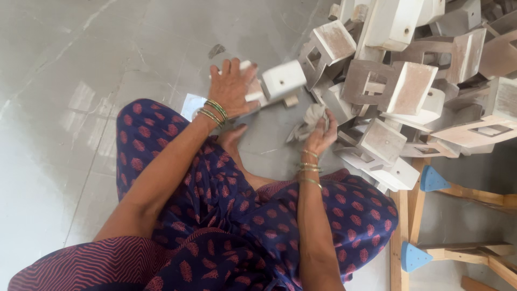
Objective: The person sits on the floor next to a large pile of small unfinished wooden stools and wipes each stool with a cloth, one at a time, rubbing the seat and sides before setting the wiped stool aside and picking up the next one.
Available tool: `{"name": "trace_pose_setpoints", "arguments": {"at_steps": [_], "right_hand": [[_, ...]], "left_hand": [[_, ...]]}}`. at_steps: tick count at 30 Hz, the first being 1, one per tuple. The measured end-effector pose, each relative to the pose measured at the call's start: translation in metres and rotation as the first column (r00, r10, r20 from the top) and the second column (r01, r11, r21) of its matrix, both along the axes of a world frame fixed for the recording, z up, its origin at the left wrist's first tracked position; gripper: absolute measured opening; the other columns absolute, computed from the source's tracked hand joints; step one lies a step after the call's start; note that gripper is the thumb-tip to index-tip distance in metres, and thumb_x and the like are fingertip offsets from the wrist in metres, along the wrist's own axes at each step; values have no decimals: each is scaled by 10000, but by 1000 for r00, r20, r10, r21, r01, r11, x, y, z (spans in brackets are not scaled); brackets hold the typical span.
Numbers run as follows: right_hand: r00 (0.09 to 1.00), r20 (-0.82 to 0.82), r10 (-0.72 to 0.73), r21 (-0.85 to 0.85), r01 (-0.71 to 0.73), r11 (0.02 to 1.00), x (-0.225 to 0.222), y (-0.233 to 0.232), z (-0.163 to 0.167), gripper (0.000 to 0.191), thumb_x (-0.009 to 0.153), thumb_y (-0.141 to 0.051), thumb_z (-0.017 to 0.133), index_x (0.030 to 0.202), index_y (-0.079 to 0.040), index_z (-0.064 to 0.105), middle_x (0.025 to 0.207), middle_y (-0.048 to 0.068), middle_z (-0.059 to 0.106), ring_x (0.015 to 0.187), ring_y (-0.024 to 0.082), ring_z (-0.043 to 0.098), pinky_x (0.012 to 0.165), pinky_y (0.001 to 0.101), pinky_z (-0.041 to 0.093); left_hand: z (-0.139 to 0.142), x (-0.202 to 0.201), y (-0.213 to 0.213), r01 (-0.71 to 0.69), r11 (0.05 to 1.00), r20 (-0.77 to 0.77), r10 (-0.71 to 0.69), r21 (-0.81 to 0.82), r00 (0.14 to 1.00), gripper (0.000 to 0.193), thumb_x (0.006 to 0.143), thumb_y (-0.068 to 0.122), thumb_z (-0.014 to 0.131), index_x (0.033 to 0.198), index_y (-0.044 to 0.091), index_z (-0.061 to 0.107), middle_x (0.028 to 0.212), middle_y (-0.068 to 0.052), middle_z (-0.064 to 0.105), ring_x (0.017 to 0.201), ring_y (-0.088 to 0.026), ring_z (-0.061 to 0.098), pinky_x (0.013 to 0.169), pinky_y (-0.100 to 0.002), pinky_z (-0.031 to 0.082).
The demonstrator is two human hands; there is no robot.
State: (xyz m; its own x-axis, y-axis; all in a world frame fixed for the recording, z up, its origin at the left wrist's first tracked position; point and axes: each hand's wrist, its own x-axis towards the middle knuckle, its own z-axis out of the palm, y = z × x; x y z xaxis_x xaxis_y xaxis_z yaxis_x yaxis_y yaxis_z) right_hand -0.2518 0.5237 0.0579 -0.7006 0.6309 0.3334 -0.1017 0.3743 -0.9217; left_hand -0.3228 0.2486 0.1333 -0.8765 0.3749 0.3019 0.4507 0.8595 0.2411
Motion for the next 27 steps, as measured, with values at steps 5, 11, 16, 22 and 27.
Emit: {"name": "trace_pose_setpoints", "arguments": {"at_steps": [5, 11, 16, 22, 27], "right_hand": [[1000, -22, -6, -144, 3, 990, -59, -25, 3, 359, 969, -77, 609, 1305, 40, 657, 1261, 178, 704, 1107, 220, 646, 1013, 344, 502], [989, -133, 57, -286, -93, 954, -113, -85, 14, 543, 1053, -264, 603, 1490, 29, 470, 1438, 195, 572, 1288, 289, 560, 1135, 366, 384], [992, 97, 85, -6, -85, 996, -77, -119, -16, 552, 1039, -251, 632, 1463, 80, 510, 1384, 253, 629, 1276, 303, 615, 1108, 385, 446], [945, 326, -13, -131, 58, 990, -70, -67, -11, 391, 958, -133, 705, 1280, 78, 635, 1117, 210, 735, 975, 233, 658, 926, 382, 545], [976, 217, -6, 434, -91, 896, -110, -38, 7, 420, 911, -28, 626, 1324, 40, 659, 1249, 230, 634, 1168, 342, 595, 1033, 459, 496]], "left_hand": [[-2, -5, 5, -54, 993, 46, 49, 103, 998, 865, 734, 649, 760, 1398, 135, 550, 1116, -151, 545, 1038, -316, 495, 816, -490, 337], [-9, -8, 5, -29, 988, -26, 33, 150, 999, 854, 687, 625, 773, 1362, 146, 562, 1115, -127, 558, 1015, -302, 519, 797, -464, 340], [-10, -13, 6, -63, 991, -25, 67, 119, 997, 836, 692, 621, 785, 1347, 145, 575, 1063, -118, 549, 962, -296, 513, 772, -463, 332], [-8, -11, 8, -75, 990, -15, 78, 123, 997, 827, 684, 600, 785, 1344, 145, 582, 1061, -113, 547, 951, -283, 508, 762, -453, 327], [-2, -8, 8, -78, 989, 28, 75, 123, 997, 849, 673, 595, 775, 1359, 135, 577, 1077, -124, 547, 972, -288, 512, 780, -452, 336]]}}
